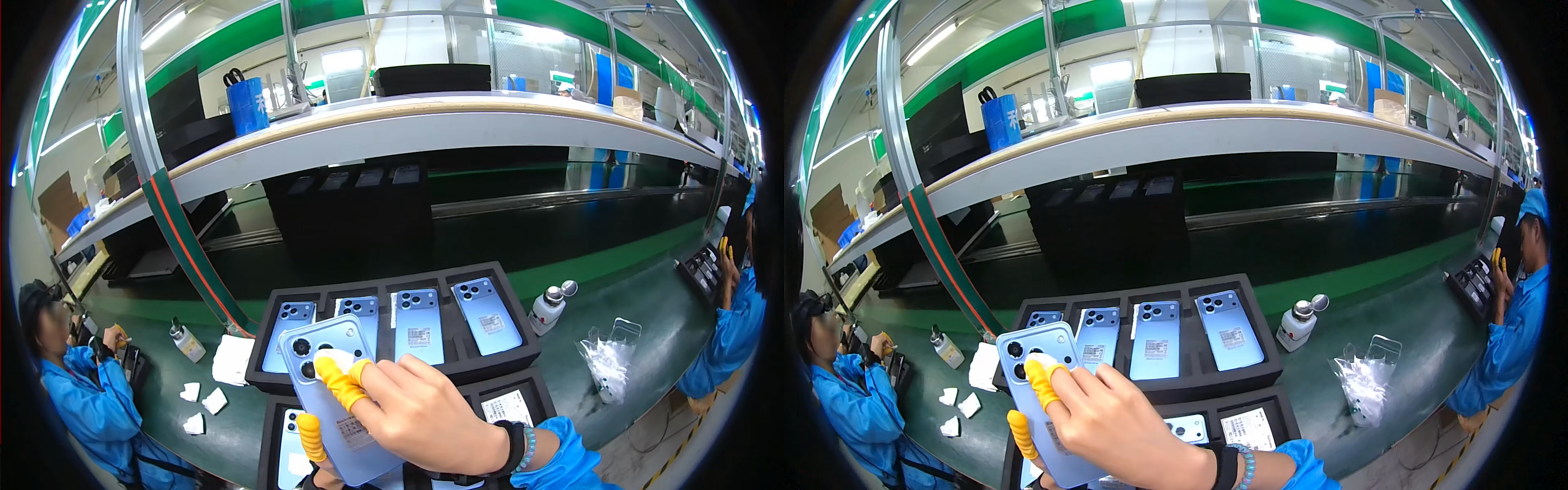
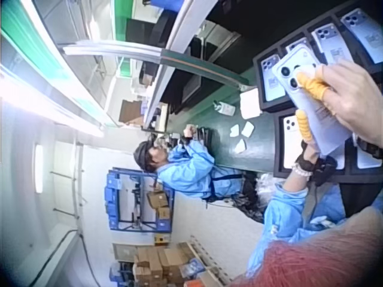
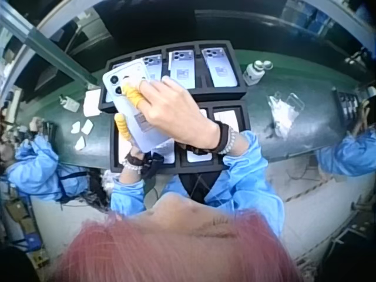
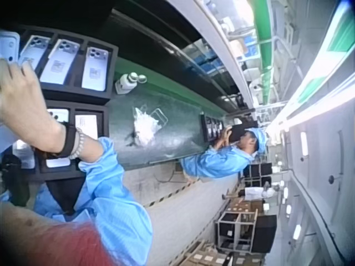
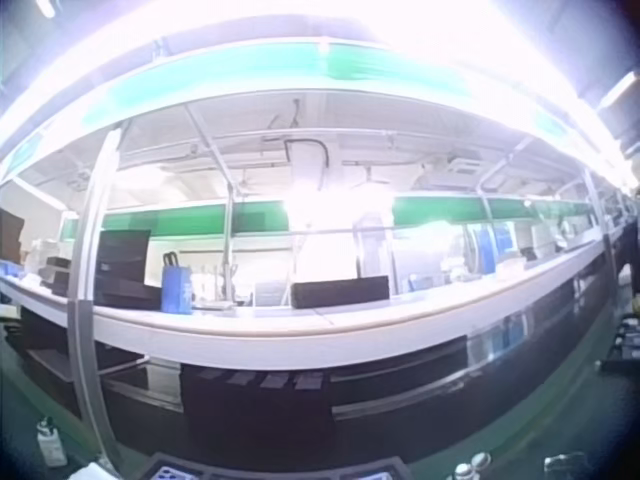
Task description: The recorder is cleaning the backs and camera lenses of multiple mobile phones using a cloth and cleaning solution on a production line.
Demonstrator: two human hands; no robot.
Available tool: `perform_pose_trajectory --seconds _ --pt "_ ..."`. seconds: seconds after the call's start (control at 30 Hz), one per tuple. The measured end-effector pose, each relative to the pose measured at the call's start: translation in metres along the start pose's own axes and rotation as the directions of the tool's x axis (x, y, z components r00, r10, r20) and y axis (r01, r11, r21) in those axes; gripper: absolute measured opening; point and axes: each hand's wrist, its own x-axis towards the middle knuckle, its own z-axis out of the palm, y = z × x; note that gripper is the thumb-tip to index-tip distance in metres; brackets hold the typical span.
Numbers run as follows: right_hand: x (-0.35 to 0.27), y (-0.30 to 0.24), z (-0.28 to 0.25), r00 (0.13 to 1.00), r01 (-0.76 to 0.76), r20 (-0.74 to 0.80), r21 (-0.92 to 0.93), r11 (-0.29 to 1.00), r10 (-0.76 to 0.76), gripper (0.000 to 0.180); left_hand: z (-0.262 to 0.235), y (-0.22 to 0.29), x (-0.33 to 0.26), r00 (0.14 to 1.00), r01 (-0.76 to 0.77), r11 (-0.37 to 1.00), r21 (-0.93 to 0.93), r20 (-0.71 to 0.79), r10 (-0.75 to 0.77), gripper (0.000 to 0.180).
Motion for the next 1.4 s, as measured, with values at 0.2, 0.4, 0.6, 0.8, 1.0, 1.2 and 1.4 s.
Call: perform_pose_trajectory --seconds 0.2,0.4,0.6,0.8,1.0,1.2,1.4 --pt "-0.001 -0.004 0.002 0.992 -0.049 -0.113 0.100 0.994 0.060 0.013 0.012 0.000 -0.001 0.969 0.158 0.926 -0.342 0.233 -0.079 0.089" --pt "0.002 0.021 0.004 0.982 -0.085 -0.163 0.078 0.993 0.097 0.016 0.020 0.003 0.001 0.867 0.398 0.668 -0.629 0.495 -0.050 0.097" --pt "0.002 0.038 -0.009 0.949 -0.188 -0.253 0.026 0.982 0.188 0.027 0.017 0.006 -0.002 0.897 0.407 0.653 -0.639 0.415 -0.153 0.106" --pt "-0.005 0.033 -0.019 0.995 -0.046 -0.082 0.158 0.986 0.059 0.026 0.022 0.005 -0.003 0.857 0.498 0.635 -0.591 0.444 -0.260 0.107" --pt "-0.009 0.038 -0.034 0.991 -0.094 0.108 0.140 0.986 0.079 0.020 0.004 -0.003 -0.011 0.825 0.561 0.662 -0.497 0.404 -0.395 0.107" --pt "-0.007 0.043 -0.034 0.984 -0.152 -0.086 0.058 0.987 0.157 0.029 0.005 0.010 -0.009 0.782 0.610 0.654 -0.448 0.474 -0.404 0.106" --pt "-0.008 0.038 -0.039 0.992 -0.121 -0.032 0.107 0.987 0.125 0.030 -0.002 -0.003 -0.014 0.765 0.630 0.628 -0.457 0.503 -0.402 0.109"
